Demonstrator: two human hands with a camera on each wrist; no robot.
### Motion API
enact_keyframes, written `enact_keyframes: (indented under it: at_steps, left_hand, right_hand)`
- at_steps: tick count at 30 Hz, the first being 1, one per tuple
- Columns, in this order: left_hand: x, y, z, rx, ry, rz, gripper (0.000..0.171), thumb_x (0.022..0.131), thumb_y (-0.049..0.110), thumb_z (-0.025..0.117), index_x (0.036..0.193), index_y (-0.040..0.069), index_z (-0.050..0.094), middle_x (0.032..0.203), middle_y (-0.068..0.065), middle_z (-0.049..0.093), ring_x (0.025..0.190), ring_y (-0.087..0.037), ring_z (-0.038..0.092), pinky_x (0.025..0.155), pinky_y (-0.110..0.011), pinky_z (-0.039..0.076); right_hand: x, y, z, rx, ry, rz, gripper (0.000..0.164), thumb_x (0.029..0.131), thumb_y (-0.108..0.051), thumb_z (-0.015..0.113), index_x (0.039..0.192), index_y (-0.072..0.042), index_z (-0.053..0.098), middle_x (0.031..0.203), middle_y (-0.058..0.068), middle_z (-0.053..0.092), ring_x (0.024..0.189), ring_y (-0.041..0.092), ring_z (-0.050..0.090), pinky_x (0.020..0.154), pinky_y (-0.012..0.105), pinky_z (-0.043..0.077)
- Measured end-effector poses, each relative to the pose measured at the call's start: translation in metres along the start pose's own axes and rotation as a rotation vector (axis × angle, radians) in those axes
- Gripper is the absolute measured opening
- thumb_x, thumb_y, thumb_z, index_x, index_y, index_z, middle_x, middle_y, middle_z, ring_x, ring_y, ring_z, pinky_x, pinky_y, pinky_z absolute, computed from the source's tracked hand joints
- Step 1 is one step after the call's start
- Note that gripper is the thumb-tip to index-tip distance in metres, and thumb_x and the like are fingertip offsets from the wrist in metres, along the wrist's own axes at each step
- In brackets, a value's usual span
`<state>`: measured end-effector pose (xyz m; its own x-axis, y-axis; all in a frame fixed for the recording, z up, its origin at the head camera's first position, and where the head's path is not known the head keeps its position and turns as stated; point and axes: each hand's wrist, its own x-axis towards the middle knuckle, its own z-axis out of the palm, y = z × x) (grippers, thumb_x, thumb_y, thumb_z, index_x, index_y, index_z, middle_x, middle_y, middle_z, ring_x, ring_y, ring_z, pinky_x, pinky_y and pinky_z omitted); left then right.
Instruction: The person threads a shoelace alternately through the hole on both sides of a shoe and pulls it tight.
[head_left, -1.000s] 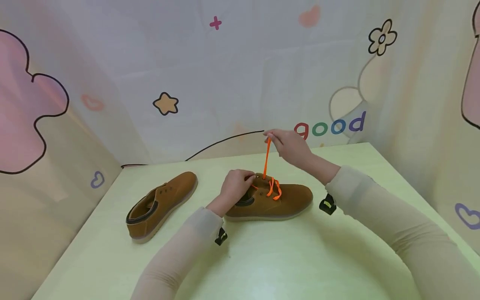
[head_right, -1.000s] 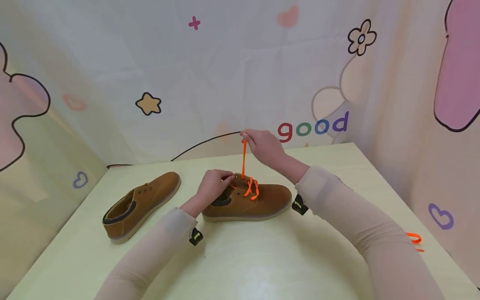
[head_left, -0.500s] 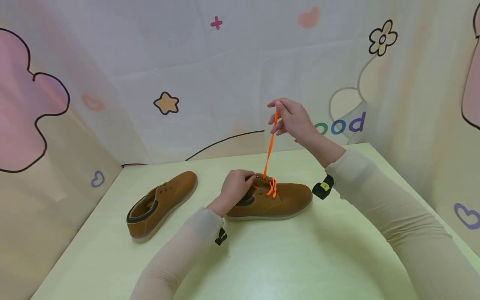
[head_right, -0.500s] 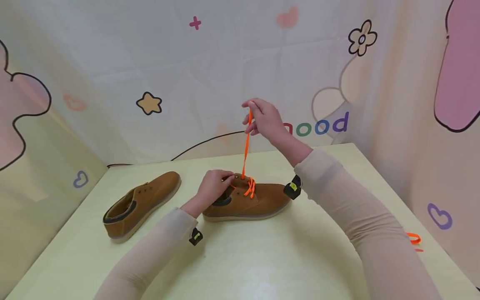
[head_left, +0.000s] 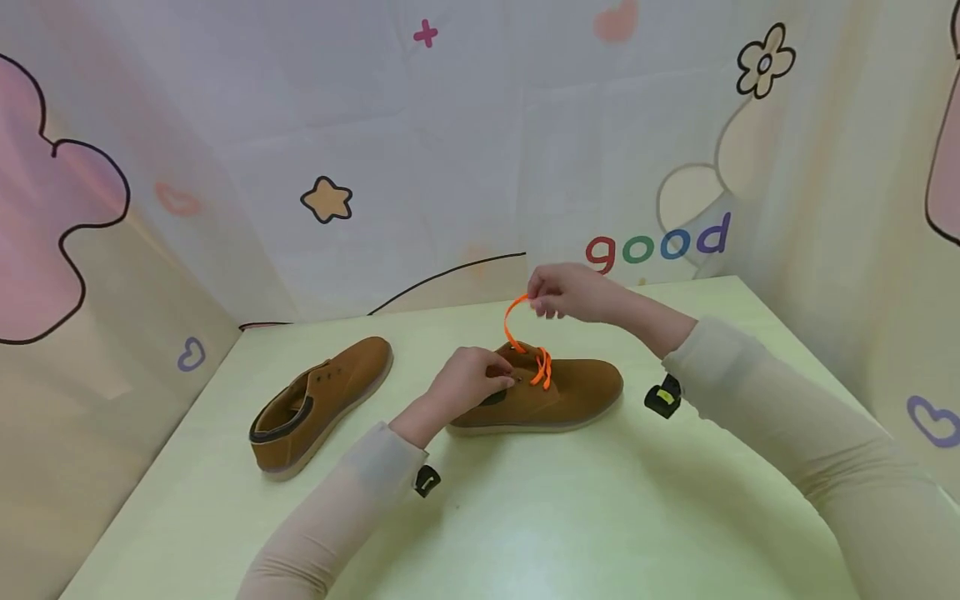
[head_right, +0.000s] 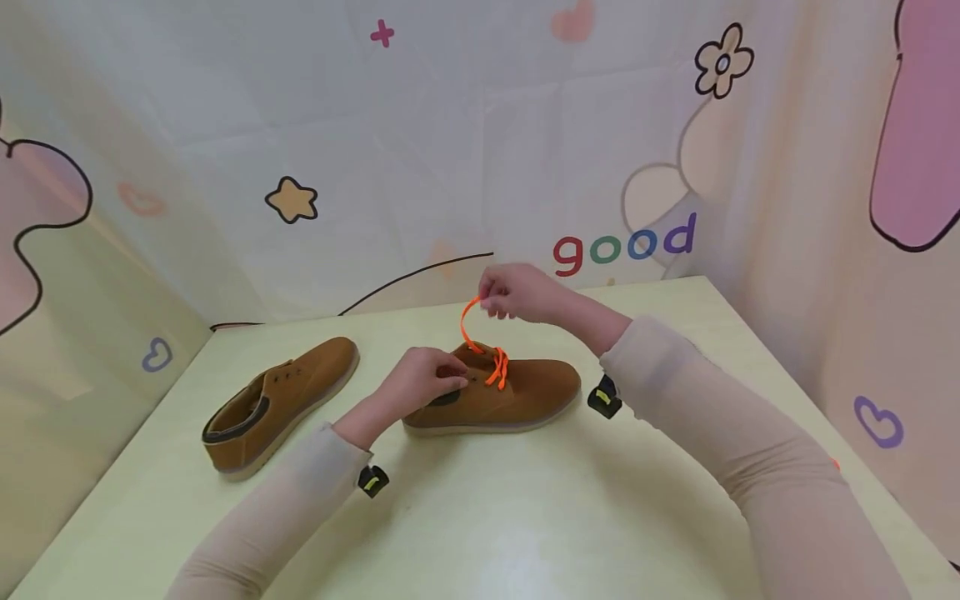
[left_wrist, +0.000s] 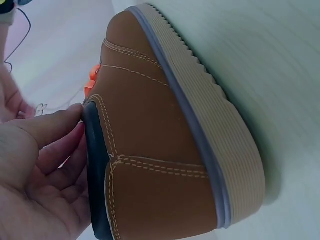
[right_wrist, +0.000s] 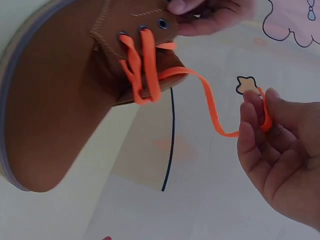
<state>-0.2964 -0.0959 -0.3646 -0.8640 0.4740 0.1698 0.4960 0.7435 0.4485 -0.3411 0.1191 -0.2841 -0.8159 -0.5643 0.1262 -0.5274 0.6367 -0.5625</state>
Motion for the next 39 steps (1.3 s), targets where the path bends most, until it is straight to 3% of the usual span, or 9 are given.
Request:
enact_keyframes:
  at_steps: [5,15,20,30,39]
  left_hand:
    - [0.001,0.0,0.001,-0.042,-0.002,0.01,0.011,0.093,0.008,0.073,0.101,0.002,0.079,0.099,-0.011,0.079,0.086,-0.019,0.068,0.076,-0.025,0.054]
    - [-0.006,0.0,0.01,-0.079,0.074,0.067,0.006,0.092,0.003,0.073,0.096,0.001,0.077,0.099,-0.012,0.078,0.09,-0.023,0.072,0.081,-0.029,0.058]
    - [-0.007,0.0,0.011,-0.086,0.098,0.086,0.004,0.091,0.002,0.074,0.093,0.001,0.077,0.098,-0.012,0.078,0.091,-0.023,0.072,0.081,-0.029,0.059]
    - [-0.008,-0.002,0.011,-0.069,0.142,0.103,0.007,0.09,0.003,0.075,0.093,0.001,0.08,0.097,-0.012,0.08,0.09,-0.025,0.074,0.08,-0.032,0.06]
    - [-0.008,-0.004,0.013,-0.068,0.146,0.093,0.009,0.09,0.005,0.075,0.097,0.002,0.081,0.099,-0.012,0.08,0.09,-0.024,0.075,0.078,-0.027,0.06]
  right_hand:
    - [-0.004,0.011,0.025,-0.103,-0.139,-0.094,0.009,0.098,-0.009,0.067,0.094,-0.002,0.071,0.082,0.01,0.071,0.068,0.014,0.06,0.066,0.025,0.049]
    - [0.001,0.025,0.061,-0.163,-0.172,-0.185,0.013,0.101,-0.002,0.059,0.091,-0.001,0.068,0.08,0.005,0.062,0.076,0.014,0.051,0.073,0.023,0.042]
    - [0.001,0.025,0.067,-0.164,-0.194,-0.223,0.014,0.1,-0.002,0.059,0.09,-0.002,0.068,0.078,0.004,0.06,0.073,0.012,0.047,0.071,0.021,0.039]
    - [0.001,0.021,0.073,-0.223,-0.14,-0.213,0.011,0.1,-0.005,0.062,0.094,-0.003,0.072,0.081,0.004,0.067,0.073,0.012,0.05,0.072,0.021,0.043]
    - [0.001,0.026,0.074,-0.17,-0.166,-0.23,0.012,0.1,-0.003,0.06,0.095,-0.003,0.072,0.08,0.003,0.065,0.074,0.011,0.05,0.073,0.021,0.043]
